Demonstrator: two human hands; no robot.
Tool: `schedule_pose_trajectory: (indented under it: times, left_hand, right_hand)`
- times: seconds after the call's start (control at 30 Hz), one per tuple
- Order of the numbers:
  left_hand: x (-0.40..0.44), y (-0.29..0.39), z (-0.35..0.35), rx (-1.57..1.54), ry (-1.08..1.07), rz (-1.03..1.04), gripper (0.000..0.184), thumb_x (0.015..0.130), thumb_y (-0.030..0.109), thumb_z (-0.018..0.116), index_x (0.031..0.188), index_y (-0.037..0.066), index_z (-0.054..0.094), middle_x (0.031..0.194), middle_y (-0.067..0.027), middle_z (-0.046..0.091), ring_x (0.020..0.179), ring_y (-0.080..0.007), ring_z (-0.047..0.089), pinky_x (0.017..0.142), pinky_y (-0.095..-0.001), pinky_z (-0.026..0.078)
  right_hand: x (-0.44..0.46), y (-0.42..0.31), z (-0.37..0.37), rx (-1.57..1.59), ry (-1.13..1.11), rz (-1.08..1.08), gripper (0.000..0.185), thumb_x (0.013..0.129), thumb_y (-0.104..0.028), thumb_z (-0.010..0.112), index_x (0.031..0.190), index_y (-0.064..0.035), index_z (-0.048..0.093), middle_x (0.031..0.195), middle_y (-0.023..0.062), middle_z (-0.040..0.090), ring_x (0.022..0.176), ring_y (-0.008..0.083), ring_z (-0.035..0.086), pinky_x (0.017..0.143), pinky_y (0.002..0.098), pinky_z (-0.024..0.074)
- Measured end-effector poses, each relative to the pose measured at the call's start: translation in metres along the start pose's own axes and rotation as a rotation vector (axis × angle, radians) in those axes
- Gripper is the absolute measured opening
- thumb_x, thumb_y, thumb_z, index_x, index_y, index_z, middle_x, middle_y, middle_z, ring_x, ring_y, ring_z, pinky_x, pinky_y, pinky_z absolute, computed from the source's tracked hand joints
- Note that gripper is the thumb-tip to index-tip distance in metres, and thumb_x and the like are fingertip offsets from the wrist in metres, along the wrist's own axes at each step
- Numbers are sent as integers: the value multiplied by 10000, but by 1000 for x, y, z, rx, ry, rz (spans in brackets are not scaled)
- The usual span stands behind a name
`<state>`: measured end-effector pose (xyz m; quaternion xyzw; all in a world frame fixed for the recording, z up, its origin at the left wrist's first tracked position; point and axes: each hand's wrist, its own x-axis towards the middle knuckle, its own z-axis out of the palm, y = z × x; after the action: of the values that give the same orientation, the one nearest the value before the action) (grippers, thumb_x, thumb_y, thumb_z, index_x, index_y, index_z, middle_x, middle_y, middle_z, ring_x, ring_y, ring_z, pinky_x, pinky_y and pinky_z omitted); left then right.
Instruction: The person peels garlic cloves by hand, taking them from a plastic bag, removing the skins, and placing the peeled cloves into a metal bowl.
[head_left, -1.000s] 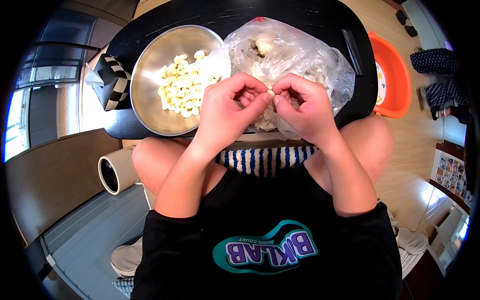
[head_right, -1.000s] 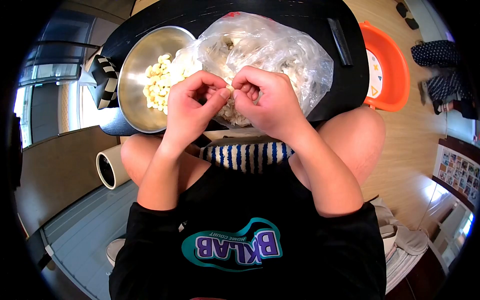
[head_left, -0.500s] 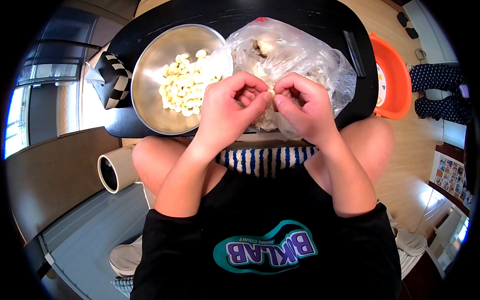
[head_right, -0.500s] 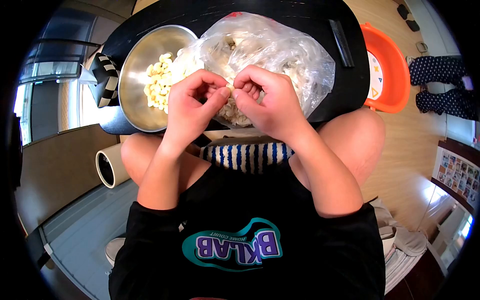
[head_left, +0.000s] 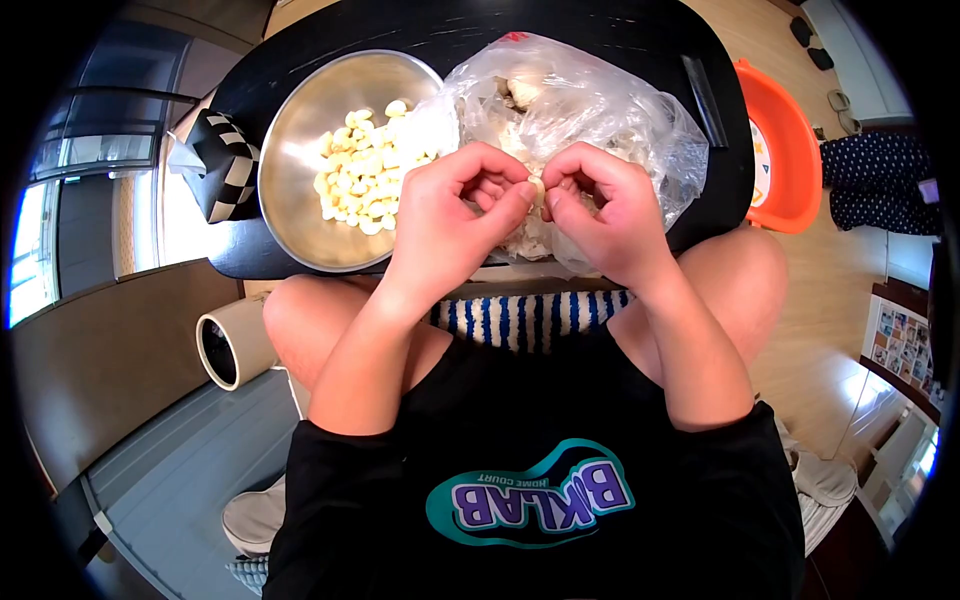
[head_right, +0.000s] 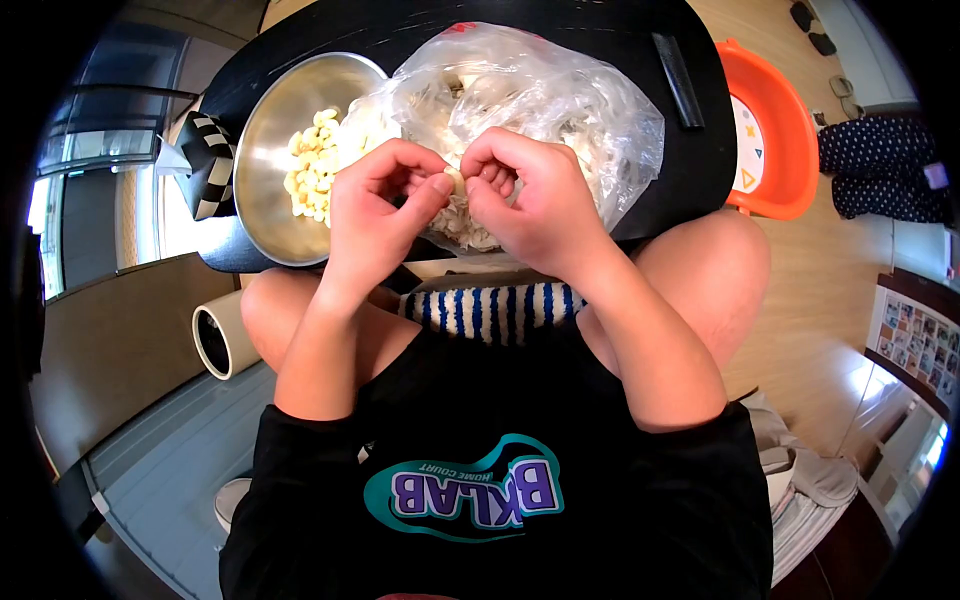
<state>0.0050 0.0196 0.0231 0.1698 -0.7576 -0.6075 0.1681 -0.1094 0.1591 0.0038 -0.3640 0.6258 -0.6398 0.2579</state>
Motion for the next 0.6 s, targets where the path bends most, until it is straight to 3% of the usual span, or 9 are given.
schedule_pose_trajectory:
  times: [0.6]
  left_hand:
    - [-2,-2,-2,-91,-59,-91,81,898,3,696,960,-14,647,809,7,645,720,-30,572,663,-180,460]
  right_hand:
    - [0,4,0,-65,25,-24,73,796,31,633,843,-19,609,688,10,596,613,78,535,602,224,455]
